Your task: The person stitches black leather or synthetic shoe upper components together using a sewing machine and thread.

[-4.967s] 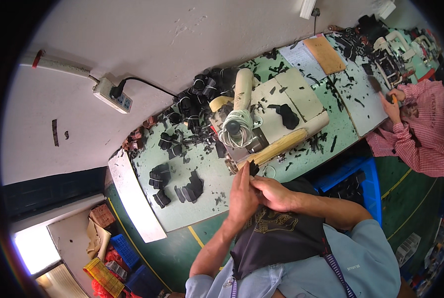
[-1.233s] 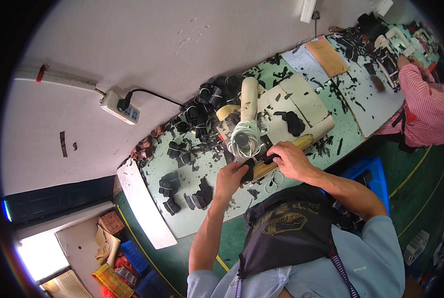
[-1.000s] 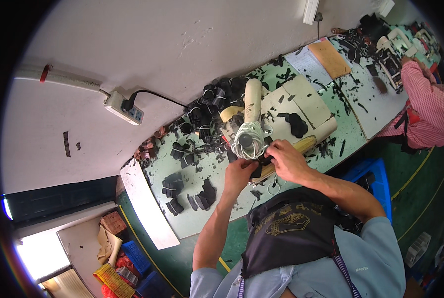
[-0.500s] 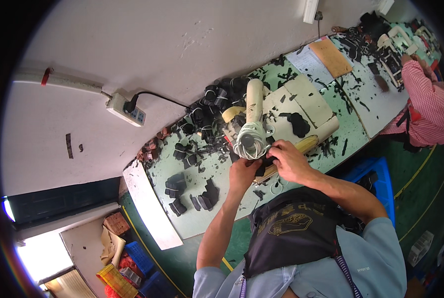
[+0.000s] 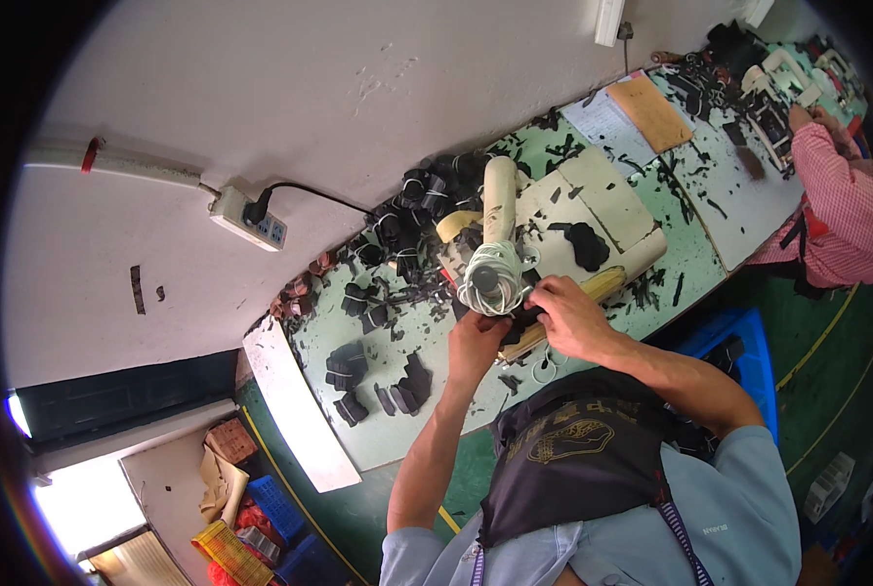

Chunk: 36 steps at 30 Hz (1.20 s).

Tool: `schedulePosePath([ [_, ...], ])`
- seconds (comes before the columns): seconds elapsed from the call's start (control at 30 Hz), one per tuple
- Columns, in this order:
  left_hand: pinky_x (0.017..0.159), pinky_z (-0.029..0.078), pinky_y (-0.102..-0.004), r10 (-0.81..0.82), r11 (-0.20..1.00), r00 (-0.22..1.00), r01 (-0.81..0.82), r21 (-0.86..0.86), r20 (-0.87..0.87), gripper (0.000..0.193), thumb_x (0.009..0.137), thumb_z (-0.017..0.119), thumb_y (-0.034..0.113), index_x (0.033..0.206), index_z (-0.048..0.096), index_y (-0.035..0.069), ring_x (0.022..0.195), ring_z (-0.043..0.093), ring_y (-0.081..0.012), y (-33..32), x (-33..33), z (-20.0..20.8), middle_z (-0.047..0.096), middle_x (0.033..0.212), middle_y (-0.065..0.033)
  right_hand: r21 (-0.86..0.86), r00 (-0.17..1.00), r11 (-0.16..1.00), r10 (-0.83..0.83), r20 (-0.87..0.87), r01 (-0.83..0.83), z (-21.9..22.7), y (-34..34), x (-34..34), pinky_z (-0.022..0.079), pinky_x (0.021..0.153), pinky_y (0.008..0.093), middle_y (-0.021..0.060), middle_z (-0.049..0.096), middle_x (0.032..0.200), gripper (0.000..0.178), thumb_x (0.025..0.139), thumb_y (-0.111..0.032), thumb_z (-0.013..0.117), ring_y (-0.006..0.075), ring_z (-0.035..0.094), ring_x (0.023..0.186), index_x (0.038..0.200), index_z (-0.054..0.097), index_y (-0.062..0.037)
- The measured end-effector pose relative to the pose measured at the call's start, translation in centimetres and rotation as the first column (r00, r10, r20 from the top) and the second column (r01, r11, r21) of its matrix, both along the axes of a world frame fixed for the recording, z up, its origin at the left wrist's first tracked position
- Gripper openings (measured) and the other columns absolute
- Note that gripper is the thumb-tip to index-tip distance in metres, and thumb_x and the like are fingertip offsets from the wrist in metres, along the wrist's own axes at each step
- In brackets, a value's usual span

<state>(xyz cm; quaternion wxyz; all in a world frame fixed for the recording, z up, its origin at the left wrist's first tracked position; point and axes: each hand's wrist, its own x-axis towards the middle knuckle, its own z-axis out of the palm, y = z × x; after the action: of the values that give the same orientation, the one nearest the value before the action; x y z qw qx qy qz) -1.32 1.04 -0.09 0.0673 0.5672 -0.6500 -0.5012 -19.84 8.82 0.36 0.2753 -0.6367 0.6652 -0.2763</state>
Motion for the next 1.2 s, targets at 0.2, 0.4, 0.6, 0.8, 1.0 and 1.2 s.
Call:
schedulePosePath([
  [0.2,0.063,0.057,-0.0265,0.15,0.987,0.976,-0.139,0.081,-0.159,0.018,0.088,0.07,0.008,0.102,0.068,-0.003,0.072,0.071,-0.0148,0.3,1.3,0.2,0.075,0.09,-0.0119,0.058,0.999,0.998,-0.028,-0.047,0.031,0.3,0.6,-0.8,0.047,0.087,0.0434,0.0138,0.063,0.101,0.036,0.08,0.001,0.066,0.033,0.056,0.1,0.115,0.061,-0.0031],
  [0.4,0.071,0.055,-0.0364,0.081,0.991,0.996,-0.077,-0.107,0.029,0.027,0.083,0.075,0.019,0.103,0.068,0.003,0.077,0.073,-0.0231,0.1,0.0,-1.3,0.075,0.087,-0.0132,0.012,0.995,0.999,0.036,0.093,-0.038,-0.1,0.1,-0.3,0.046,0.091,0.0432,0.0146,0.06,0.108,0.028,0.079,0.002,0.064,0.0342,0.055,0.105,0.106,0.065,-0.0056],
  [0.6,0.073,0.055,-0.0322,0.077,0.995,0.972,-0.091,-0.05,-0.224,0.024,0.087,0.068,0.01,0.11,0.065,0.001,0.081,0.073,-0.0193,1.0,1.3,0.0,0.075,0.095,-0.0134,0.091,0.998,0.996,-0.004,-0.057,0.009,1.0,0.2,-0.2,0.046,0.088,0.0441,0.0148,0.06,0.108,0.033,0.078,0.001,0.066,0.034,0.056,0.105,0.111,0.062,-0.0017],
  [0.8,0.072,0.055,-0.0343,0.106,0.986,0.981,-0.125,-0.111,-0.161,0.025,0.086,0.067,0.006,0.109,0.062,0.001,0.081,0.073,-0.0213,1.2,0.6,-0.4,0.074,0.095,-0.0135,-0.022,0.997,1.0,0.018,0.071,-0.016,-0.3,0.5,-0.6,0.047,0.087,0.0448,0.0142,0.063,0.101,0.034,0.079,0.002,0.066,0.0346,0.058,0.102,0.113,0.062,-0.0039],
  [1.0,0.07,0.055,-0.0365,0.167,0.952,0.954,-0.222,-0.213,-0.25,0.027,0.082,0.069,0.005,0.108,0.064,0.0,0.079,0.072,-0.0246,1.9,0.2,-1.9,0.067,0.099,-0.0171,0.007,0.999,0.999,-0.049,-0.017,0.049,-0.1,0.2,0.1,0.046,0.087,0.0456,0.0136,0.063,0.1,0.036,0.079,0.001,0.066,0.0358,0.057,0.099,0.115,0.061,-0.0052],
  [1.2,0.074,0.054,-0.0328,0.247,0.939,0.949,-0.284,-0.192,-0.198,0.027,0.084,0.068,0.008,0.11,0.067,0.002,0.079,0.071,-0.021,3.3,3.3,-2.2,0.061,0.105,-0.0135,-0.331,0.953,0.916,-0.278,-0.117,0.227,-0.2,-0.4,-2.5,0.042,0.084,0.0446,0.0101,0.061,0.102,0.041,0.079,-0.002,0.069,0.0316,0.054,0.097,0.118,0.058,-0.0038],
])
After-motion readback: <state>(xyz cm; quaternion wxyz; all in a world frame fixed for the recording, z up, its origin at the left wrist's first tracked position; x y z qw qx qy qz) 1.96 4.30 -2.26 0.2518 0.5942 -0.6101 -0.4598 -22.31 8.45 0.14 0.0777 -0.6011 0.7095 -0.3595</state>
